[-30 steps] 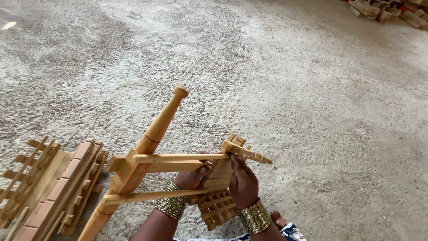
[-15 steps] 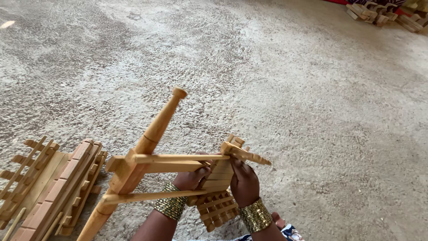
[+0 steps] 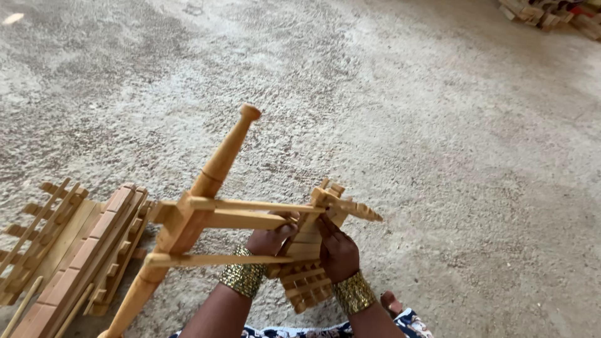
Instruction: The person sits on the floor assembling a small wooden handloom. They fit a slatted wooden frame piece onto the pegs of the loom body, press the parts together, rotate the assembly, then handle a long wooden bar, sliding and aligning slats along it by hand.
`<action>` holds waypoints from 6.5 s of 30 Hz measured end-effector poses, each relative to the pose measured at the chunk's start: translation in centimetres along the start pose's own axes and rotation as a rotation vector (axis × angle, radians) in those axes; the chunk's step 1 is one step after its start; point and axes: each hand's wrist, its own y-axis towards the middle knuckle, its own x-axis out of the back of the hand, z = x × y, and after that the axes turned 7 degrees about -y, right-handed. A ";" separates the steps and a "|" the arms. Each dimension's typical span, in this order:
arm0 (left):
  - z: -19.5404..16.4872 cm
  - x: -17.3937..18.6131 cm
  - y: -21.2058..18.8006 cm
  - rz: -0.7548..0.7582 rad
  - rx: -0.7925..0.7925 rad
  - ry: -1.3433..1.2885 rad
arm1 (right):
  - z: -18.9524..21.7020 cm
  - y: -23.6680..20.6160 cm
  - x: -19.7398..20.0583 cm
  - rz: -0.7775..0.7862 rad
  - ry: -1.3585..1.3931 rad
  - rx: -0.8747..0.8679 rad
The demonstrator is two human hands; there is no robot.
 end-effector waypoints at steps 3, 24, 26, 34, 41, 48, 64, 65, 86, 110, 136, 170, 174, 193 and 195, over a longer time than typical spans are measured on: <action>0.3 0.3 -0.5 -0.063 0.522 -0.551 | -2.0 -1.5 -2.4 0.166 0.023 -0.197; 0.3 1.2 1.3 -0.154 0.777 -0.832 | -4.2 -0.3 -4.8 0.182 0.136 -0.544; 0.3 1.4 1.5 -0.151 0.765 -0.843 | -4.2 -0.6 -5.1 0.190 0.276 -0.658; 1.5 1.0 1.0 -0.074 0.610 -0.643 | -3.1 1.4 -3.0 0.045 0.139 -0.357; 2.3 0.8 0.6 -0.135 0.780 -0.849 | -4.3 4.8 2.2 -0.329 0.102 -0.188; 2.1 0.7 0.4 -0.068 0.499 -0.650 | -3.2 5.8 3.8 -0.390 -0.032 -0.172; 2.9 -0.6 0.2 0.121 0.412 -0.302 | -1.0 6.9 4.1 -0.201 -0.143 -0.060; 3.0 -0.6 0.2 0.104 0.283 -0.210 | -1.0 6.8 4.3 -0.173 -0.148 -0.058; 2.4 1.1 0.3 0.041 0.263 -0.145 | -4.7 4.6 1.1 -0.396 0.083 -0.207; 1.7 -0.3 1.2 -0.178 0.759 -0.787 | -9.4 1.9 -1.6 -0.002 0.274 -0.771; 2.5 -0.2 1.2 -0.151 0.766 -0.798 | -13.1 0.4 -3.3 -0.015 0.240 -1.027; 1.8 0.5 1.9 -0.181 0.810 -0.840 | -12.4 1.2 -2.8 0.049 0.404 -1.093; 1.8 0.2 1.9 -0.160 0.827 -0.848 | -12.3 1.4 -2.9 -0.118 0.352 -0.642; 2.7 -0.3 1.9 -0.249 0.829 -0.954 | -12.9 0.0 -4.7 0.086 0.013 -0.787; 2.4 -0.2 2.0 -0.284 0.832 -1.005 | -12.4 0.1 -4.7 0.023 -0.067 -0.586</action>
